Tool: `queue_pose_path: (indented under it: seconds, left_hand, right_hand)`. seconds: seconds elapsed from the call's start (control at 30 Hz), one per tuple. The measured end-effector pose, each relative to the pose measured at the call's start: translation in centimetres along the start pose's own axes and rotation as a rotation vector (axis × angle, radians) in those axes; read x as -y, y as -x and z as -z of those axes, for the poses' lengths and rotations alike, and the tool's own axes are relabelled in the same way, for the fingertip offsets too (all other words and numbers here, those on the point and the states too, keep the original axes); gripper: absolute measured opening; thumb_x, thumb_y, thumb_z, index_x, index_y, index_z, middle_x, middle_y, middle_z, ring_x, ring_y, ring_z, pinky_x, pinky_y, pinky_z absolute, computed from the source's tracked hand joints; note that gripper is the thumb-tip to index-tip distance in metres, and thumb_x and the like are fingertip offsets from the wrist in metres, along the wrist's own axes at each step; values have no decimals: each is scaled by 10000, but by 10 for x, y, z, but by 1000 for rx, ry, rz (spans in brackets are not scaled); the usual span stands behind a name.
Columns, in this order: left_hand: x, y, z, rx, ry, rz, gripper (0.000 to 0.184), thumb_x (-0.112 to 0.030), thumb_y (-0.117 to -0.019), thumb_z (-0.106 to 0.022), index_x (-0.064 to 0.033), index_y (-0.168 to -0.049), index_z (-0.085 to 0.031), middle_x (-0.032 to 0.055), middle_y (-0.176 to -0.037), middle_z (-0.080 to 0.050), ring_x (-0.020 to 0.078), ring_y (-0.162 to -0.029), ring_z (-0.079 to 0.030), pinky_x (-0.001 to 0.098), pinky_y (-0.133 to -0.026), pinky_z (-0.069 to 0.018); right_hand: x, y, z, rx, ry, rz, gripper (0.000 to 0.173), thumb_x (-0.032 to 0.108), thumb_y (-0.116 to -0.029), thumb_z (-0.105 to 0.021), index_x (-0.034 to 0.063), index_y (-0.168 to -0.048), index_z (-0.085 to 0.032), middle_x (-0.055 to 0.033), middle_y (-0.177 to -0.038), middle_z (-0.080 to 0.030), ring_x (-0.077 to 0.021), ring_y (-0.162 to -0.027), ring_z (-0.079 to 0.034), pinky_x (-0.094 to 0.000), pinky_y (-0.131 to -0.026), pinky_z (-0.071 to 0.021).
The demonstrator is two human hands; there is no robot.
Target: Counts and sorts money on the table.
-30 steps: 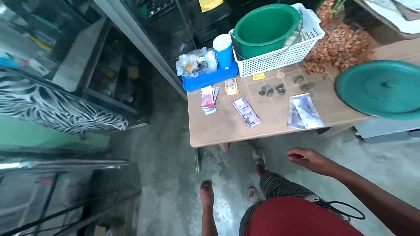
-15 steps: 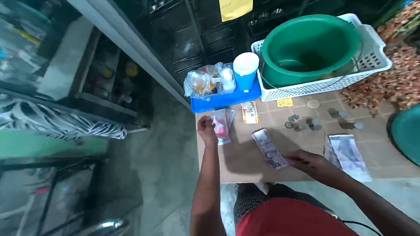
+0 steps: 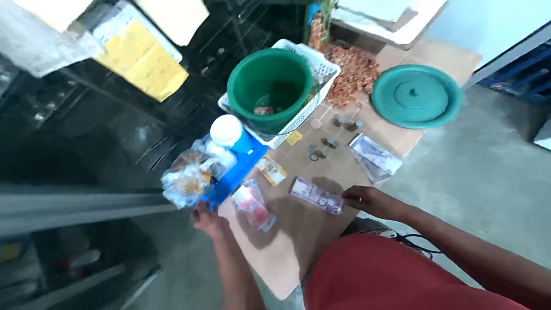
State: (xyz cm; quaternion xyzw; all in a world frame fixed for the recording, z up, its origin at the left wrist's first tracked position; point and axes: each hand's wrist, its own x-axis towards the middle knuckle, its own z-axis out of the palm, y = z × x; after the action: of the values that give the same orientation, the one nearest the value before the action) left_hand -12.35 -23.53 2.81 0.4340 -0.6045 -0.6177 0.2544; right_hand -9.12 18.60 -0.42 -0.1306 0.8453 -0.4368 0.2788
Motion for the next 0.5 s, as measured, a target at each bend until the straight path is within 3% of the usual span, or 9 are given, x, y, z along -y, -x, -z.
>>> queue_pose_path:
  seconds: [0.13,0.23,0.3,0.33,0.4,0.47,0.5]
  left_hand:
    - [5,2,4,87,41,165,465,-262,-1067,-514,-14,-1444,-404,207,-1302,-539,280,-1060,-577,473,-889,-515]
    - [19,-8,3,175,142,229,326,-210,-1070,-501,-38,-1346,-509,113,-1172,-635,191,-975,-637,381,-827,-542]
    - [18,-10,-2,133,196,218,172,-109,-1067,-475,-20,-1193,-550,65,-984,-652,135,-845,-651,306,-739,-554]
    - [15,-9,-5,104,221,226,160,-100,-1070,-466,-11,-1179,-542,65,-952,-632,136,-824,-639,304,-731,-549]
    - [7,-8,-9,42,253,266,181,-151,-1066,-490,-24,-1191,-523,74,-961,-603,159,-822,-625,326,-725,-545]
    - [3,-9,-10,63,284,291,298,-208,-1056,-521,-29,-1294,-497,104,-1086,-575,197,-895,-600,362,-770,-530]
    - [2,-9,-10,64,283,272,270,-204,-1060,-525,-24,-1261,-522,96,-1052,-591,187,-871,-612,348,-751,-538]
  right_hand:
    - [6,-11,-12,10,33,5,307,161,-1024,-613,-81,-1207,-666,-263,-1135,-686,-359,-990,-689,-511,-904,-558]
    - [10,-15,-16,26,69,9,302,141,-1020,-614,-89,-1211,-659,-275,-1124,-688,-376,-978,-694,-532,-888,-560]
    - [14,-15,-16,32,96,14,294,125,-1013,-613,-95,-1202,-662,-282,-1114,-689,-385,-960,-694,-535,-869,-561]
    - [16,-15,-16,26,108,17,292,129,-1009,-614,-90,-1194,-667,-276,-1101,-693,-376,-947,-695,-526,-857,-563]
    - [17,-15,-14,28,124,16,293,134,-1010,-611,-83,-1198,-668,-274,-1109,-693,-372,-952,-697,-521,-859,-565]
    - [16,-15,-14,31,122,17,290,124,-1012,-608,-87,-1204,-664,-280,-1120,-688,-378,-960,-693,-520,-862,-563]
    - [15,-15,-14,31,126,20,291,124,-1011,-607,-85,-1205,-665,-276,-1124,-689,-373,-959,-695,-514,-858,-566]
